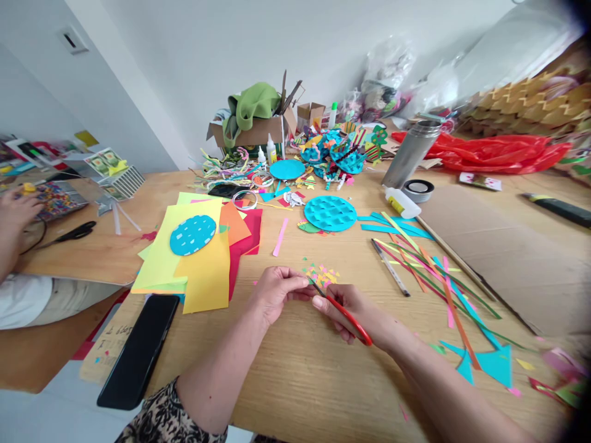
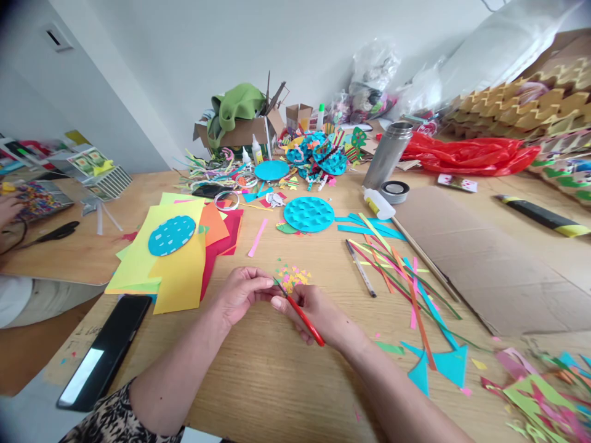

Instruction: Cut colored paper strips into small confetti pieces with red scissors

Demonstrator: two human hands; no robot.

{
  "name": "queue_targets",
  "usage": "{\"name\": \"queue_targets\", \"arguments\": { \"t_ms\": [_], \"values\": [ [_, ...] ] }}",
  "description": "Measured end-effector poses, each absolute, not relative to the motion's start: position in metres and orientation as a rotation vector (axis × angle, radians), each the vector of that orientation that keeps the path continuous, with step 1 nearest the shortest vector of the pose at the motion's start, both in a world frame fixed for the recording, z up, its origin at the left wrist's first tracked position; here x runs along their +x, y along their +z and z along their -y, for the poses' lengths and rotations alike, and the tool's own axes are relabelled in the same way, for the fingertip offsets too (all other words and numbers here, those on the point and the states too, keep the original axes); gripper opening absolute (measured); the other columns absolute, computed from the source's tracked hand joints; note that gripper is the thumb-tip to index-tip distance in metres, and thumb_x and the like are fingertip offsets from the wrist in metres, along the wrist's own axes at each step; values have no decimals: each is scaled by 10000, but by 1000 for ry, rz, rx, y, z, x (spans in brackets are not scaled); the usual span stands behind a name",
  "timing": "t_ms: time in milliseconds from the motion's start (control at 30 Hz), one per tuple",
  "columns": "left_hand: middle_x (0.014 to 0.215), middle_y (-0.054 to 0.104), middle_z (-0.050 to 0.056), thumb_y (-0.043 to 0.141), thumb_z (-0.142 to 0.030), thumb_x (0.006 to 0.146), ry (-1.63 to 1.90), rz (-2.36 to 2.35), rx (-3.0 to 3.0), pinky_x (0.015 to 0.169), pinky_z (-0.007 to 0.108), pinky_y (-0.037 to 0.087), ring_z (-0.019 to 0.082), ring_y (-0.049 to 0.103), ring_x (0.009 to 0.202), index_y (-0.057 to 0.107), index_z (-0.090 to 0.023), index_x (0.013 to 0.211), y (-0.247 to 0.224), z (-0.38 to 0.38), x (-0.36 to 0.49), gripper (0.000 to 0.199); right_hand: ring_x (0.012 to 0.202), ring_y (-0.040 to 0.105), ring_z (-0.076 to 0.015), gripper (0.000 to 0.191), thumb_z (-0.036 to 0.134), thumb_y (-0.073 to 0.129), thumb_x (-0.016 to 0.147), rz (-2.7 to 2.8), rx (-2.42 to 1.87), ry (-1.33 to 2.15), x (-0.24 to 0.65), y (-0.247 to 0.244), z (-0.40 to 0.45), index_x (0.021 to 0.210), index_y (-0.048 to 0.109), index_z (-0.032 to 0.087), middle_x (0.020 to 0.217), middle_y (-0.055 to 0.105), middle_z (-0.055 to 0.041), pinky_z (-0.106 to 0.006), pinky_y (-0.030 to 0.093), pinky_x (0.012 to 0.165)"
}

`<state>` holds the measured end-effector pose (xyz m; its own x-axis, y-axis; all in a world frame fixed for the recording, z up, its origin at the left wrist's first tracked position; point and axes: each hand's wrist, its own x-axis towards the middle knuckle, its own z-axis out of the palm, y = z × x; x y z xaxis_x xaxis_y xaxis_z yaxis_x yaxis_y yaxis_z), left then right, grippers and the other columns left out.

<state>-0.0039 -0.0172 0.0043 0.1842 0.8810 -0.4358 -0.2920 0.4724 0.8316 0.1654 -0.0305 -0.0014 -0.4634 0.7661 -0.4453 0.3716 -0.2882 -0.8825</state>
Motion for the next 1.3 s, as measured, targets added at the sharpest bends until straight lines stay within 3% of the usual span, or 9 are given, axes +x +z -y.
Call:
{"name": "queue_targets", "arguments": {
  "t_ms": [867, 1300],
  "values": [
    [692, 705, 110, 751, -239, 574, 877, -1109, 764, 612, 287, 486, 183, 653, 620, 649, -104, 669, 5, 15, -11, 194, 242, 398, -78, 449, 551, 621, 710, 1585, -1557, 1741, 164, 1, 31, 620, 330, 222, 317, 392, 99, -151, 243, 239],
    [722, 706, 71, 744, -198, 598, 1291, -1014, 379, 717, 281, 490, 157, 650, 709, 663, -121, 686, -6, 30, 19, 142, 333, 495, -100, 425, 580, 564, 743, 1482, -1392, 1722, 156, 1, 35, 653, 385, 206, 399, 504, 55, -184, 355, 342]
  ]
}}
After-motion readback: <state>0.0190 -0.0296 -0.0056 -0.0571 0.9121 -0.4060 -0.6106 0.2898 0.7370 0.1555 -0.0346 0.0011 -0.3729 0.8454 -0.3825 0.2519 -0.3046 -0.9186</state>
